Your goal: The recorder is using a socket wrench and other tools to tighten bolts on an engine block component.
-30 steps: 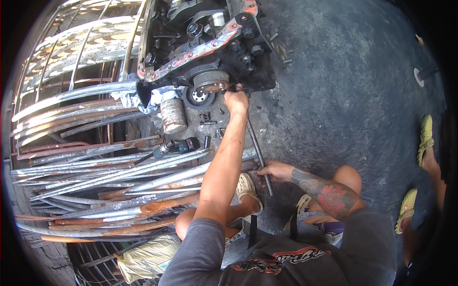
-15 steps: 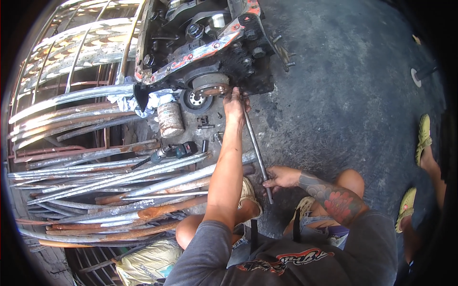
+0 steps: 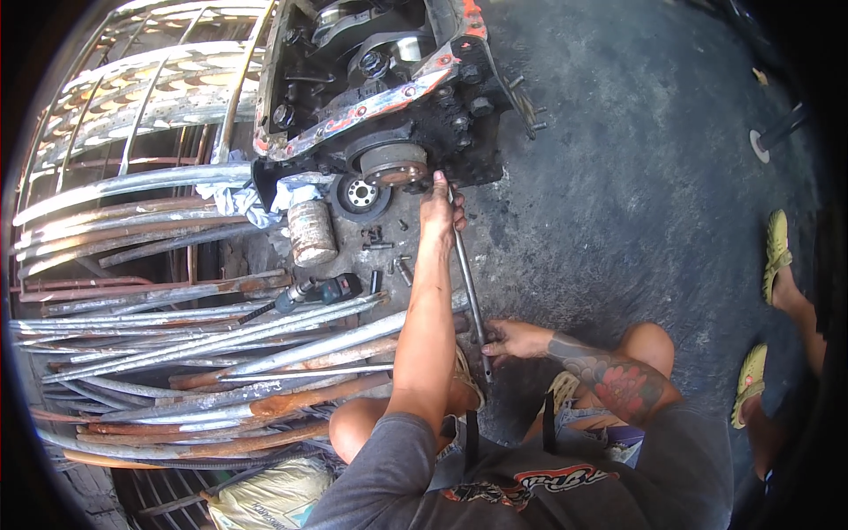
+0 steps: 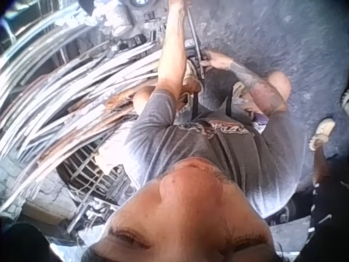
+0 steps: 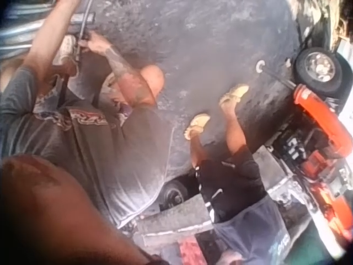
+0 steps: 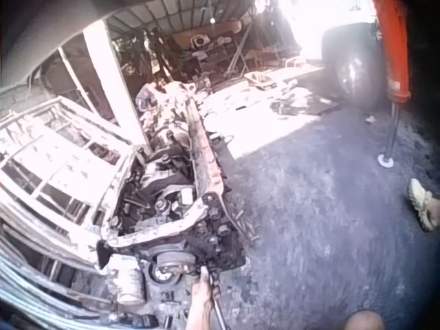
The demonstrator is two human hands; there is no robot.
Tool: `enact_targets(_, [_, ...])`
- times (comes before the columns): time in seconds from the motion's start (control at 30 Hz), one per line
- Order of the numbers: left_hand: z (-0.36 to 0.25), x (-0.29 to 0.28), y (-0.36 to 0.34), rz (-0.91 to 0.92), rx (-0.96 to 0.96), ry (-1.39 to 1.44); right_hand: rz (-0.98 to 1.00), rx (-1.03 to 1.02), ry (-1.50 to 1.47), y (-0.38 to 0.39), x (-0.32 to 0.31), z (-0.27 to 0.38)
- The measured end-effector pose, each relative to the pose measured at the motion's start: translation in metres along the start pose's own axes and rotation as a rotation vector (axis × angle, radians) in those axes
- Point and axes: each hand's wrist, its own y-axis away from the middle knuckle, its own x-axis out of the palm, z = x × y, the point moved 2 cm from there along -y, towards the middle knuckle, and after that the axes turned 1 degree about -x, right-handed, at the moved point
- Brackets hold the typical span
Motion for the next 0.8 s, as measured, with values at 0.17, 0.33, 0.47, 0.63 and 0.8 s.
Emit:
enact_targets(0.17, [0.021, -0.028, -0.030, 0.650, 0.072, 0.692, -0.061, 0.121, 0.223, -0.020, -0.024, -0.018])
enact_targets(0.33, [0.029, 0.007, -0.017, 0.340, 0.007, 0.688, -0.233, 0.252, 0.970, -0.007, -0.084, -0.019])
enact_targets(0.47, [0.009, 0.007, 0.005, -0.182, 0.217, 0.180, -0.479, 0.371, 1.143, 0.003, -0.112, 0.007])
enact_targets(0.63, [0.004, -0.005, -0.017, -0.411, 0.371, -0.331, -1.093, 0.259, 1.137, 0.052, -0.124, 0.099])
enact_targets(0.8, [0.009, 0.006, -0.012, 0.035, 0.171, 0.163, -0.849, 0.018, 1.040, 0.152, -0.135, 0.168])
